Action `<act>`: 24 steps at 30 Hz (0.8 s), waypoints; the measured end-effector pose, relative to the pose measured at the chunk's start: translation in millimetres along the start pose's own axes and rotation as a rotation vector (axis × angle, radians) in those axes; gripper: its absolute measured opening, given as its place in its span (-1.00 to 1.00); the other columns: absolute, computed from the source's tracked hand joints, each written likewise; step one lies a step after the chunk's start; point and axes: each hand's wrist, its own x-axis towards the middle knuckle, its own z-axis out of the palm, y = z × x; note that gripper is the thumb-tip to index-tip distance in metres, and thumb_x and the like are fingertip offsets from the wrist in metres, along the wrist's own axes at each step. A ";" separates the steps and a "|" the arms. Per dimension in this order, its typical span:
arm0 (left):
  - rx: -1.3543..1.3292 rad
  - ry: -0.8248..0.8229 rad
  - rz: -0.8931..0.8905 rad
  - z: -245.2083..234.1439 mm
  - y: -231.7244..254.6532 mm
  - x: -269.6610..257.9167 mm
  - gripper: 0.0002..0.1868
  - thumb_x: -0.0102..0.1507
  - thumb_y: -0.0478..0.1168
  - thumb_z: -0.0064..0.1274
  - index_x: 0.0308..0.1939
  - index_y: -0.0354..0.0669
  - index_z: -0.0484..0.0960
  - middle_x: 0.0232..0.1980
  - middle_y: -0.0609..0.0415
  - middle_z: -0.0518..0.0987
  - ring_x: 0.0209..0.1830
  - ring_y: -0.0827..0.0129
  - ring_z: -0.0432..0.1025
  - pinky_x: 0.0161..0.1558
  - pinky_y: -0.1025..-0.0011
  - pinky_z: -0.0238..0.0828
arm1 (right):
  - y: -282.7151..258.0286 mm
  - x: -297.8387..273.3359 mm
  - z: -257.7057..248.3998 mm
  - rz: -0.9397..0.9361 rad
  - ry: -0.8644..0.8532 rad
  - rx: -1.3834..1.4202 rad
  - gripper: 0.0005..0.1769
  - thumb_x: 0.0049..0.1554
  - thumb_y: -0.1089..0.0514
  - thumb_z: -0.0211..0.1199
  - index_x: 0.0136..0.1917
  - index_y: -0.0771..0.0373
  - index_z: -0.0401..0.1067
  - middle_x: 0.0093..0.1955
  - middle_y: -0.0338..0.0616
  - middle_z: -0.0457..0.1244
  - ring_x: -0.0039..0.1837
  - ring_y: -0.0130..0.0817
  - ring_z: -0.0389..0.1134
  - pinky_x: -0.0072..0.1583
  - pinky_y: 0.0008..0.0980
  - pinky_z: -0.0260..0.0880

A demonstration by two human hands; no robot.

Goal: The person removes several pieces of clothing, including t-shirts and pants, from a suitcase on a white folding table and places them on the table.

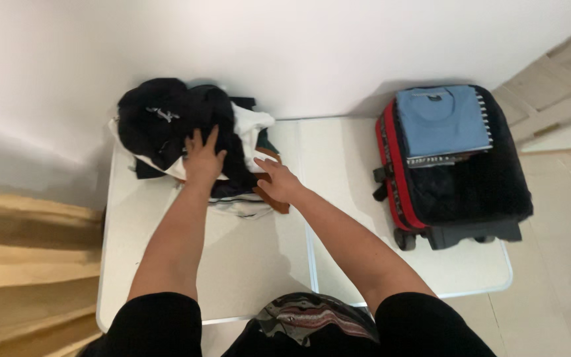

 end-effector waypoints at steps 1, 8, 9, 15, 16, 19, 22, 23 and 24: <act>0.010 -0.033 0.004 4.1 -7.2 7.7 -0.14 0.28 0.06 0.16 0.60 0.52 0.07 0.68 -0.12 -0.06 0.63 -0.25 -0.13 0.34 -0.24 0.18 | 1.5 -8.8 -9.1 0.068 -0.023 -0.052 -0.26 0.20 0.06 0.21 0.60 0.01 0.08 0.58 0.11 0.03 0.49 0.09 0.13 0.44 -0.12 0.17; 0.242 -0.345 -0.138 -0.2 7.3 53.0 -0.16 0.32 0.17 0.02 0.60 0.50 -0.08 0.68 -0.10 -0.18 0.61 -0.27 -0.15 0.37 -0.23 0.10 | 66.2 -87.3 -79.2 0.062 0.387 -0.261 -0.32 0.15 0.08 0.31 0.51 0.06 0.24 0.47 0.14 0.14 0.48 0.13 0.13 0.42 -0.03 0.15; 0.284 -0.351 -0.106 -9.3 13.2 58.7 -0.16 0.30 0.16 0.04 0.59 0.35 -0.01 0.63 -0.23 -0.08 0.53 -0.30 -0.01 0.34 -0.19 0.15 | 77.0 -102.9 -91.2 0.044 0.457 -0.302 -0.36 0.16 0.08 0.31 0.48 0.10 0.29 0.43 0.13 0.19 0.45 0.12 0.17 0.43 -0.02 0.16; 0.882 -0.403 0.150 -45.1 111.0 35.2 -0.56 0.30 -0.10 0.05 0.20 -0.24 0.67 0.25 -0.25 0.63 0.20 -0.17 0.54 0.19 -0.30 0.32 | 114.7 -222.7 -151.8 0.121 0.792 -0.488 -0.65 0.09 0.14 0.36 0.15 0.19 0.49 0.16 -0.02 0.35 0.31 0.02 0.30 0.45 0.10 0.05; 0.941 -0.321 0.283 -45.0 128.6 16.9 -0.60 0.32 -0.09 0.02 0.13 -0.24 0.69 0.21 -0.25 0.62 0.18 -0.17 0.51 0.18 -0.33 0.26 | 119.1 -243.0 -157.0 0.122 0.839 -0.587 -0.71 0.07 0.16 0.37 0.09 0.18 0.53 0.10 -0.07 0.38 0.29 -0.02 0.32 0.46 0.17 -0.02; 0.623 -0.137 0.613 -27.2 201.9 -35.4 -0.54 0.30 0.08 0.05 0.06 -0.21 0.63 0.09 -0.20 0.58 0.13 -0.06 0.44 0.17 -0.13 0.24 | 145.4 -296.6 -177.5 0.214 0.928 -0.531 -0.81 0.16 0.16 0.33 0.06 0.18 0.52 0.11 -0.09 0.37 0.27 -0.10 0.35 0.53 0.14 -0.01; 0.205 -0.158 0.926 17.2 279.9 -93.5 -0.48 0.30 0.06 0.07 0.24 -0.13 0.55 0.22 -0.13 0.50 0.35 0.04 0.29 0.43 -0.25 -0.07 | 183.2 -327.5 -199.8 0.445 0.742 -0.540 -0.85 0.14 0.07 0.32 -0.07 0.17 0.56 -0.03 -0.10 0.39 0.21 -0.12 0.35 0.51 0.11 -0.03; 0.066 -0.107 1.031 34.0 305.8 -114.6 -0.43 0.26 0.08 0.08 0.26 -0.15 0.54 0.32 -0.20 0.44 0.43 -0.05 0.18 0.41 -0.28 -0.18 | 190.8 -334.9 -200.9 0.443 0.671 -0.571 -0.81 0.18 0.03 0.28 -0.11 0.17 0.56 -0.07 -0.09 0.40 0.18 -0.12 0.36 0.50 0.05 0.01; 0.009 -0.108 1.075 50.5 332.5 -133.4 -0.40 0.24 0.08 0.09 0.27 -0.16 0.53 0.36 -0.19 0.41 0.46 -0.07 0.16 0.42 -0.27 -0.22 | 198.0 -337.9 -206.2 0.432 0.604 -0.606 -0.74 0.22 -0.02 0.24 -0.15 0.18 0.55 -0.10 -0.09 0.40 0.16 -0.12 0.37 0.49 -0.01 0.06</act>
